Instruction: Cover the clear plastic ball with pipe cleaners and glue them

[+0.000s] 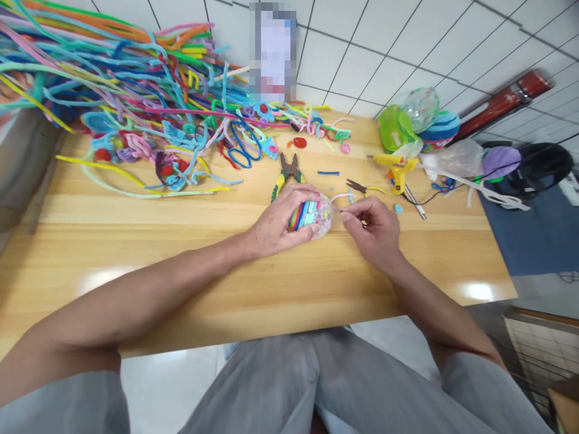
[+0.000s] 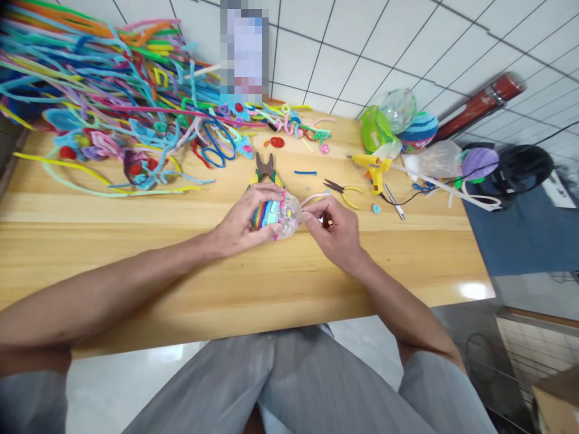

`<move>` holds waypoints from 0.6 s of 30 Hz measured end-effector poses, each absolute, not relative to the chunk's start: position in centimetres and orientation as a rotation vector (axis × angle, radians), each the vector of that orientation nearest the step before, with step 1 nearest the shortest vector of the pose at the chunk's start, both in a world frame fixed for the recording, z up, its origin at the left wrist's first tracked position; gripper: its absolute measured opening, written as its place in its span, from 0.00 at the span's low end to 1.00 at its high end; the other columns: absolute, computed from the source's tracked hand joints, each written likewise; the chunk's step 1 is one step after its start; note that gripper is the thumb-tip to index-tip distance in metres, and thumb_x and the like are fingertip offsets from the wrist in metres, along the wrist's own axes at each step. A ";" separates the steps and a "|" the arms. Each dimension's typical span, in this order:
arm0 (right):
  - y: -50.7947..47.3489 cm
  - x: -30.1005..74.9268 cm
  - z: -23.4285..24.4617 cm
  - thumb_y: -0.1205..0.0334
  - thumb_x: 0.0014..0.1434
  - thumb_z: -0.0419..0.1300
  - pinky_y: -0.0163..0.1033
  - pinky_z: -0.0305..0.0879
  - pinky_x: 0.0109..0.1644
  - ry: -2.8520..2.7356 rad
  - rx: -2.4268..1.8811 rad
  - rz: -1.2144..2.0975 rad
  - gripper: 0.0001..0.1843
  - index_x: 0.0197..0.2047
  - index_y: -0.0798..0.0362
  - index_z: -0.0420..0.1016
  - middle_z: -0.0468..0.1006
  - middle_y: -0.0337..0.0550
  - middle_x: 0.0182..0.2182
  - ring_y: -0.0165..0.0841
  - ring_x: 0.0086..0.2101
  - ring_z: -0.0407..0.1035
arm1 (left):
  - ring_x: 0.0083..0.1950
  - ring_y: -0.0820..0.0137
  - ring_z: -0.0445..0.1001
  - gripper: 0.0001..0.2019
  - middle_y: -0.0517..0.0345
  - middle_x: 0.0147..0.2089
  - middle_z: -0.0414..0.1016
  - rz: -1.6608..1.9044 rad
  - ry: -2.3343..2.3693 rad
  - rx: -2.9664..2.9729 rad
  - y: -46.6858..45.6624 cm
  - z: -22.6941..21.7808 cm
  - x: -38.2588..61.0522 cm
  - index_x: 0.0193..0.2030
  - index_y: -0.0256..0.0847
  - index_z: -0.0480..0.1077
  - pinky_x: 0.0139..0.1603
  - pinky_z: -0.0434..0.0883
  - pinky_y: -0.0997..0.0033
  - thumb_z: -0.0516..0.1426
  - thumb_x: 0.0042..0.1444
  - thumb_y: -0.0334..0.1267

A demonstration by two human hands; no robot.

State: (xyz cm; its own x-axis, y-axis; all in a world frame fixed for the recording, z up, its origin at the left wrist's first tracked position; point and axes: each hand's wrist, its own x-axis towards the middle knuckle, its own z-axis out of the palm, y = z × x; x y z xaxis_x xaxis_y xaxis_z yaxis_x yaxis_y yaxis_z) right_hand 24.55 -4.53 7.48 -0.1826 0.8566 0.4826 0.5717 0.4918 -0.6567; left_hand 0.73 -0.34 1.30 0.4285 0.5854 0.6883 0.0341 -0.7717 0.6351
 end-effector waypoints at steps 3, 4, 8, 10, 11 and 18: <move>-5.1 24.5 7.4 0.63 0.65 0.68 0.34 0.62 0.26 -1.858 -1.195 0.449 0.03 0.38 0.47 0.79 0.77 0.31 0.25 0.27 0.22 0.65 | 0.69 0.54 0.75 0.23 0.40 0.65 0.76 1.354 0.516 2.136 -0.3 1.3 0.8 0.67 0.45 0.66 0.69 0.75 0.45 0.64 0.69 0.44; -5.4 24.5 7.3 0.63 0.65 0.68 0.33 0.62 0.26 -1.850 -1.202 0.463 0.03 0.38 0.47 0.80 0.77 0.31 0.25 0.27 0.22 0.65 | 0.69 0.54 0.75 0.23 0.40 0.65 0.76 1.355 0.518 2.134 -0.3 1.3 0.8 0.67 0.45 0.66 0.69 0.75 0.45 0.64 0.69 0.44; -6.4 24.1 6.7 0.61 0.66 0.68 0.34 0.64 0.27 -1.795 -1.265 0.509 0.03 0.38 0.48 0.80 0.77 0.32 0.25 0.27 0.23 0.66 | 0.69 0.53 0.75 0.23 0.41 0.66 0.76 1.333 0.539 2.146 -0.4 1.3 0.8 0.67 0.45 0.66 0.68 0.74 0.44 0.63 0.70 0.46; -6.8 23.7 6.5 0.60 0.66 0.68 0.34 0.63 0.26 -1.779 -1.295 0.508 0.04 0.38 0.48 0.80 0.76 0.32 0.24 0.27 0.22 0.66 | 0.69 0.53 0.75 0.23 0.40 0.66 0.76 1.325 0.548 2.161 -0.5 1.3 0.7 0.67 0.45 0.66 0.69 0.74 0.44 0.63 0.71 0.48; -6.9 23.5 6.5 0.60 0.66 0.67 0.34 0.62 0.26 -1.776 -1.306 0.501 0.04 0.38 0.48 0.80 0.76 0.31 0.24 0.27 0.22 0.65 | 0.70 0.53 0.75 0.23 0.40 0.66 0.76 1.321 0.553 2.168 -0.5 1.3 0.7 0.67 0.45 0.66 0.69 0.74 0.44 0.62 0.71 0.49; -6.7 22.5 6.4 0.63 0.65 0.66 0.33 0.61 0.25 -1.817 -1.278 0.452 0.03 0.37 0.49 0.79 0.75 0.31 0.23 0.26 0.22 0.65 | 0.69 0.54 0.74 0.22 0.41 0.66 0.75 1.346 0.550 2.155 -0.5 1.2 0.6 0.67 0.45 0.66 0.69 0.74 0.45 0.62 0.72 0.49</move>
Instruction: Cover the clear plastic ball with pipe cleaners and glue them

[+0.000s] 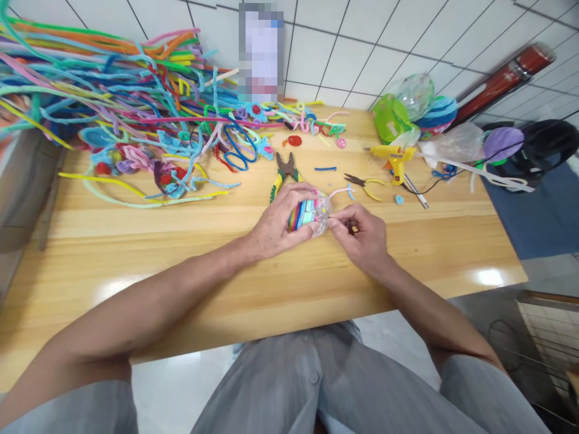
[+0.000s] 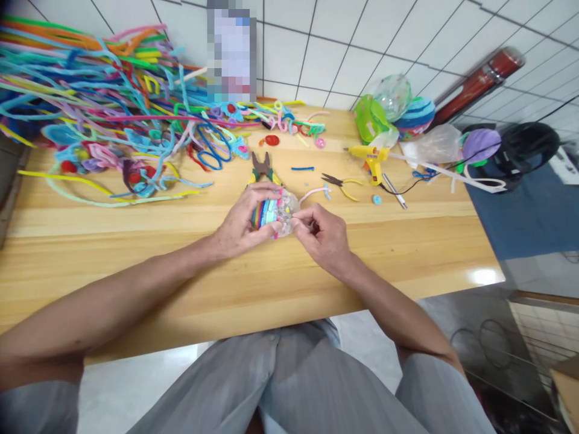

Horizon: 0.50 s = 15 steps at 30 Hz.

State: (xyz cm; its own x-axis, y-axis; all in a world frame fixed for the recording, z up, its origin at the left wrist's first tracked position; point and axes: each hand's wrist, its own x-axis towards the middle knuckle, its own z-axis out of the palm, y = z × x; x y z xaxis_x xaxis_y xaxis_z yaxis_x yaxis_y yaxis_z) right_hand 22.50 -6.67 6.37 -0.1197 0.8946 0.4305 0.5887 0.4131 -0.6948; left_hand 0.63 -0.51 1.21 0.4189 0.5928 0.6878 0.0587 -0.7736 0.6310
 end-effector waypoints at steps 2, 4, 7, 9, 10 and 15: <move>-6.5 22.5 6.5 0.64 0.65 0.65 0.33 0.60 0.25 -1.842 -1.237 0.433 0.04 0.36 0.49 0.78 0.74 0.31 0.23 0.26 0.21 0.64 | 0.69 0.54 0.75 0.22 0.41 0.65 0.75 1.359 0.537 2.147 -0.5 1.2 0.7 0.67 0.45 0.66 0.69 0.74 0.46 0.63 0.71 0.46; -6.3 22.5 6.7 0.65 0.65 0.65 0.33 0.60 0.26 -1.866 -1.202 0.412 0.04 0.36 0.49 0.78 0.72 0.30 0.22 0.26 0.21 0.63 | 0.68 0.54 0.75 0.22 0.41 0.65 0.75 1.354 0.538 2.149 -0.4 1.3 0.7 0.67 0.45 0.66 0.68 0.74 0.46 0.63 0.70 0.45; -6.1 22.6 7.0 0.67 0.65 0.65 0.33 0.59 0.26 -1.884 -1.183 0.436 0.05 0.36 0.49 0.77 0.73 0.30 0.23 0.25 0.22 0.63 | 0.69 0.55 0.74 0.22 0.41 0.65 0.74 1.341 0.543 2.159 -0.4 1.4 0.6 0.67 0.45 0.66 0.69 0.75 0.46 0.63 0.70 0.45; -5.9 22.6 7.2 0.66 0.65 0.64 0.32 0.58 0.25 -1.878 -1.194 0.496 0.05 0.35 0.49 0.77 0.74 0.30 0.23 0.25 0.21 0.63 | 0.70 0.55 0.74 0.22 0.41 0.66 0.74 1.328 0.550 2.170 -0.3 1.4 0.5 0.67 0.45 0.65 0.69 0.75 0.46 0.63 0.71 0.46; -5.9 22.7 7.3 0.66 0.65 0.64 0.32 0.57 0.25 -1.869 -1.203 0.525 0.05 0.35 0.49 0.76 0.74 0.30 0.23 0.25 0.21 0.63 | 0.70 0.55 0.74 0.23 0.41 0.66 0.74 1.318 0.557 2.176 -0.3 1.4 0.4 0.67 0.45 0.65 0.69 0.75 0.46 0.63 0.71 0.46; -5.5 22.8 7.3 0.64 0.64 0.65 0.33 0.56 0.25 -1.749 -1.222 0.708 0.04 0.35 0.49 0.77 0.71 0.30 0.22 0.25 0.22 0.62 | 0.70 0.55 0.74 0.23 0.40 0.67 0.74 1.280 0.577 2.189 -0.4 1.6 0.2 0.68 0.45 0.65 0.69 0.75 0.46 0.63 0.72 0.47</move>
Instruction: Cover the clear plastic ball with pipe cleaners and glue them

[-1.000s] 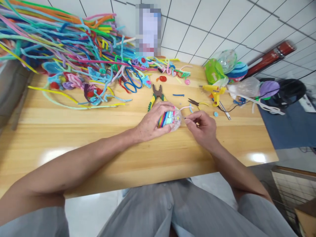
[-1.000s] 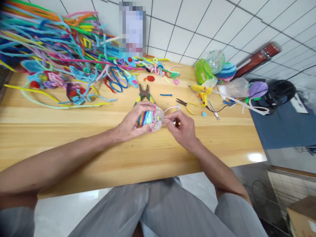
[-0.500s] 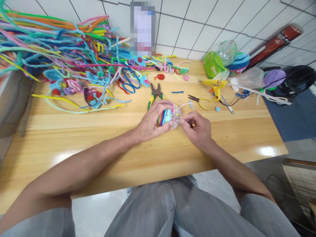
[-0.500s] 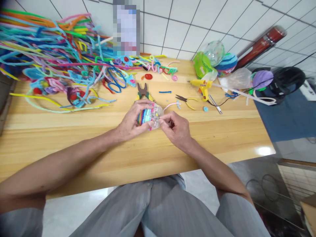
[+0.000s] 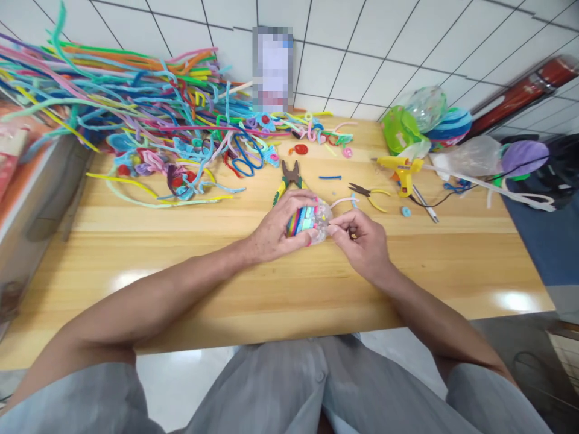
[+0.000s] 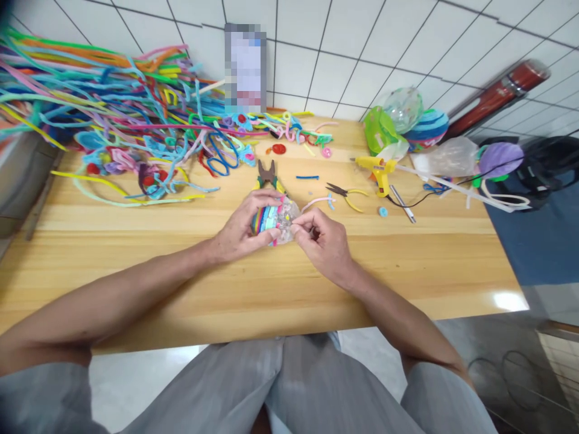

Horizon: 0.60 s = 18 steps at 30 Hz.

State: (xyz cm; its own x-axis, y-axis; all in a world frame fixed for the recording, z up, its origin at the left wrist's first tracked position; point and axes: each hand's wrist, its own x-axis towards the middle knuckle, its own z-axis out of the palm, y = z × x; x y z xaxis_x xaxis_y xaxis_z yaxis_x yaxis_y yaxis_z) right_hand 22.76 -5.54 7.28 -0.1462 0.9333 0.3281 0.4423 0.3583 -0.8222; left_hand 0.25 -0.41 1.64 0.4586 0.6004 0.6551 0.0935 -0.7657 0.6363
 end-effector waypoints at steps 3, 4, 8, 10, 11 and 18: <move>-5.3 22.7 7.1 0.62 0.63 0.66 0.33 0.57 0.26 -1.643 -1.231 0.910 0.04 0.35 0.49 0.77 0.72 0.31 0.23 0.26 0.22 0.63 | 0.71 0.54 0.74 0.23 0.40 0.67 0.74 1.266 0.590 2.169 -0.6 1.8 0.3 0.68 0.46 0.66 0.70 0.75 0.45 0.63 0.71 0.47; -5.3 22.7 7.1 0.61 0.62 0.66 0.33 0.57 0.26 -1.616 -1.237 0.959 0.04 0.35 0.49 0.77 0.72 0.31 0.23 0.26 0.23 0.64 | 0.71 0.54 0.74 0.23 0.41 0.68 0.74 1.261 0.596 2.161 -0.6 1.8 0.3 0.68 0.46 0.66 0.70 0.75 0.46 0.63 0.71 0.46; -5.4 22.6 7.0 0.61 0.62 0.66 0.33 0.59 0.26 -1.600 -1.251 0.976 0.03 0.36 0.49 0.78 0.73 0.32 0.24 0.27 0.23 0.65 | 0.70 0.54 0.75 0.23 0.41 0.67 0.74 1.282 0.598 2.145 -0.7 1.9 0.3 0.68 0.46 0.66 0.69 0.75 0.47 0.64 0.71 0.46; -5.5 22.5 6.9 0.61 0.63 0.66 0.33 0.59 0.26 -1.639 -1.249 0.911 0.03 0.36 0.49 0.78 0.73 0.32 0.23 0.26 0.23 0.65 | 0.69 0.54 0.75 0.23 0.41 0.66 0.74 1.289 0.595 2.151 -0.6 1.9 0.2 0.67 0.46 0.66 0.69 0.75 0.47 0.64 0.70 0.47; -5.6 22.4 6.9 0.61 0.64 0.66 0.33 0.58 0.26 -1.664 -1.245 0.871 0.03 0.36 0.49 0.78 0.72 0.32 0.23 0.26 0.23 0.64 | 0.68 0.54 0.76 0.23 0.41 0.66 0.75 1.290 0.595 2.153 -0.6 2.0 0.2 0.67 0.46 0.66 0.69 0.75 0.47 0.64 0.70 0.47; -6.2 22.1 6.8 0.65 0.66 0.65 0.35 0.57 0.27 -1.817 -1.215 0.605 0.04 0.37 0.48 0.79 0.72 0.31 0.24 0.26 0.23 0.63 | 0.69 0.54 0.75 0.20 0.42 0.66 0.74 1.296 0.623 2.105 -1.1 1.8 0.4 0.67 0.47 0.66 0.70 0.74 0.47 0.62 0.72 0.45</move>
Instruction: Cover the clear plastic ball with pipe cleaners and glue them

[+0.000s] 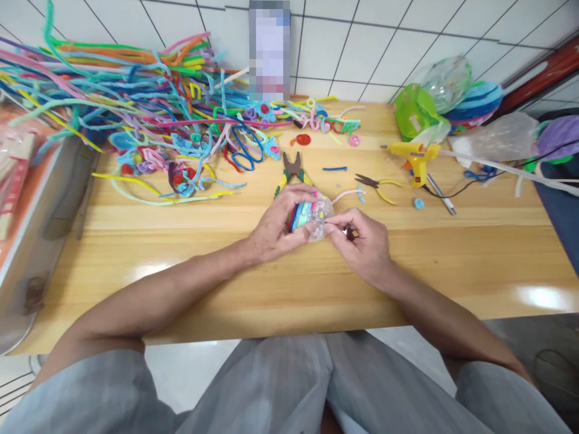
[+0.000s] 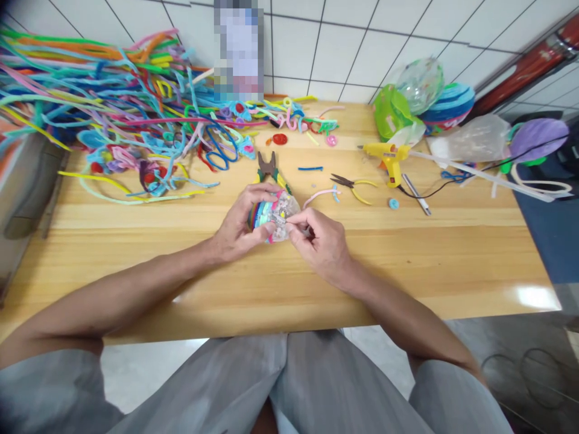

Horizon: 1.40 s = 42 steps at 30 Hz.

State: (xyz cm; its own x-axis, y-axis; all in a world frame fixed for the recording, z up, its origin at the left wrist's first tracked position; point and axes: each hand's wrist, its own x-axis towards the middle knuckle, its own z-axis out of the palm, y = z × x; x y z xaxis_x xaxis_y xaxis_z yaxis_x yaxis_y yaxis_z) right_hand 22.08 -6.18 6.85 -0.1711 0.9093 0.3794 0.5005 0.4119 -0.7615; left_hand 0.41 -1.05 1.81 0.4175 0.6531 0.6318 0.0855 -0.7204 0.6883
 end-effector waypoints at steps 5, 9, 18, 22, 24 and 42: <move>-6.3 22.0 6.6 0.64 0.66 0.64 0.34 0.57 0.27 -1.813 -1.220 0.602 0.05 0.37 0.48 0.78 0.71 0.31 0.23 0.26 0.22 0.62 | 0.69 0.55 0.74 0.18 0.43 0.65 0.74 1.313 0.602 2.063 -1.3 1.6 0.7 0.66 0.46 0.68 0.71 0.74 0.47 0.59 0.75 0.47; -6.2 22.0 6.5 0.62 0.66 0.64 0.34 0.59 0.27 -1.816 -1.238 0.627 0.04 0.37 0.49 0.79 0.73 0.32 0.24 0.27 0.23 0.64 | 0.69 0.54 0.75 0.17 0.43 0.65 0.75 1.309 0.632 2.067 -1.3 1.5 0.7 0.66 0.46 0.69 0.70 0.74 0.46 0.57 0.76 0.48; -5.9 22.1 6.8 0.61 0.64 0.67 0.36 0.58 0.28 -1.663 -1.196 0.844 0.03 0.37 0.47 0.79 0.73 0.33 0.24 0.28 0.24 0.64 | 0.70 0.54 0.74 0.17 0.43 0.66 0.76 1.299 0.645 2.111 -1.4 1.7 0.6 0.66 0.47 0.68 0.71 0.74 0.44 0.56 0.76 0.47; -5.4 22.4 6.7 0.58 0.62 0.70 0.36 0.54 0.27 -1.422 -1.153 1.168 0.06 0.36 0.47 0.77 0.69 0.31 0.22 0.27 0.22 0.59 | 0.71 0.55 0.74 0.18 0.43 0.67 0.75 1.305 0.643 2.138 -1.5 1.7 0.7 0.68 0.47 0.67 0.72 0.73 0.44 0.57 0.75 0.44; -5.2 22.6 6.6 0.56 0.62 0.71 0.35 0.50 0.25 -1.310 -1.107 1.333 0.08 0.36 0.47 0.77 0.65 0.28 0.20 0.26 0.20 0.54 | 0.71 0.55 0.74 0.19 0.42 0.68 0.75 1.295 0.643 2.155 -1.5 1.7 0.6 0.69 0.47 0.67 0.72 0.73 0.44 0.57 0.75 0.43; -5.3 23.1 8.2 0.53 0.57 0.74 0.34 0.48 0.25 -1.152 -1.040 1.614 0.14 0.35 0.50 0.74 0.67 0.27 0.21 0.24 0.21 0.54 | 0.78 0.50 0.71 0.28 0.42 0.72 0.76 1.269 0.759 2.443 -1.6 6.6 -1.2 0.71 0.50 0.68 0.77 0.69 0.38 0.66 0.70 0.54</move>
